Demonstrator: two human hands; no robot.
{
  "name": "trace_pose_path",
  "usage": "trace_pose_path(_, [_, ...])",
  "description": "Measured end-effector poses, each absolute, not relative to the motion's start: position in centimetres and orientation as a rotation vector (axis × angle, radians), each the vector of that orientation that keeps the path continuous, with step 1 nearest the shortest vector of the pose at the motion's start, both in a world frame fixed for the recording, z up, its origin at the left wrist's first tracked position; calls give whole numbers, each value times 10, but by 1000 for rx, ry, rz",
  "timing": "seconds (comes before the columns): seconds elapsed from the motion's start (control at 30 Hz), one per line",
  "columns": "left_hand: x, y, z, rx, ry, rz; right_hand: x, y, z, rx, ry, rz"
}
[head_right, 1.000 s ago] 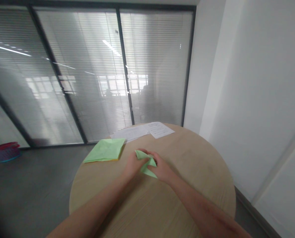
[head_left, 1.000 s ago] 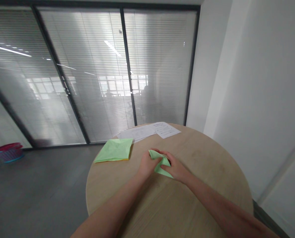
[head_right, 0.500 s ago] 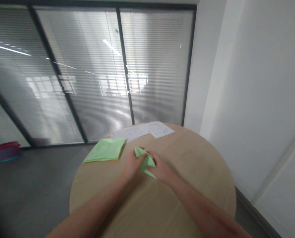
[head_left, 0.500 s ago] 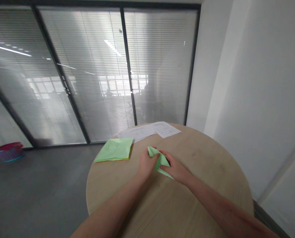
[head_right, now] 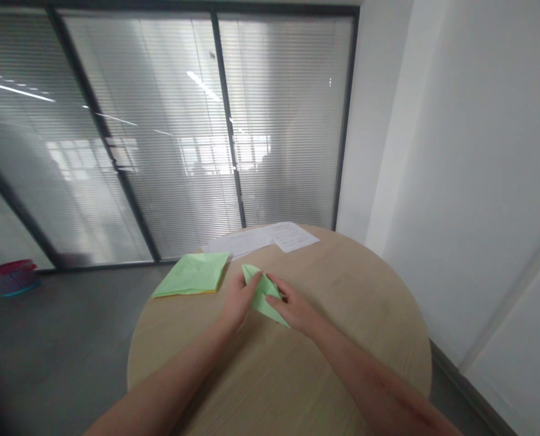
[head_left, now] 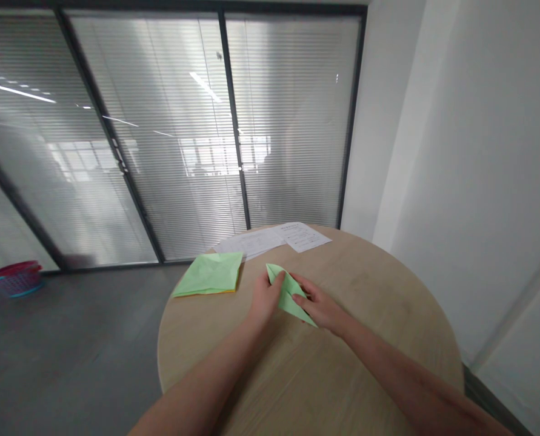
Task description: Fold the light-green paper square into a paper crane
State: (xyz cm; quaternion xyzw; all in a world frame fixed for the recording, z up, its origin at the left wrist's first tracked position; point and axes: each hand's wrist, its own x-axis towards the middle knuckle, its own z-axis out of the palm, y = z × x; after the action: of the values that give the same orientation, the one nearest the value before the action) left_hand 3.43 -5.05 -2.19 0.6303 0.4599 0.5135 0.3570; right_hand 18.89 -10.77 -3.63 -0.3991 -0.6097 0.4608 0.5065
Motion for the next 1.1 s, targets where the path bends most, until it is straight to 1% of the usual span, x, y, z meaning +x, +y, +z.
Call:
trace_pose_path(0.13, [35, -56, -18, 1651, 1135, 1327, 189, -105, -39, -934, -1486, 1121])
trace_pose_path(0.37, [38, -58, -17, 1621, 1172, 1340, 189, -110, -37, -928, -1554, 1090])
trace_pose_path(0.57, [37, -57, -15, 1579, 1125, 1265, 190, -103, -44, -861, -1548, 1131])
trace_pose_path(0.73, [36, -59, -17, 1542, 1098, 1301, 188, -97, -55, -915, -1488, 1216])
trace_pose_path(0.87, [38, -56, -21, 1438, 1100, 1325, 186, -99, -51, -932, -1453, 1258])
trace_pose_path(0.97, [39, -55, -21, 1371, 1021, 1332, 188, -100, -47, -954, -1439, 1281])
trace_pose_path(1.1, [34, -58, -17, 1437, 929, 1393, 191, -99, -49, -1008, -1401, 1311])
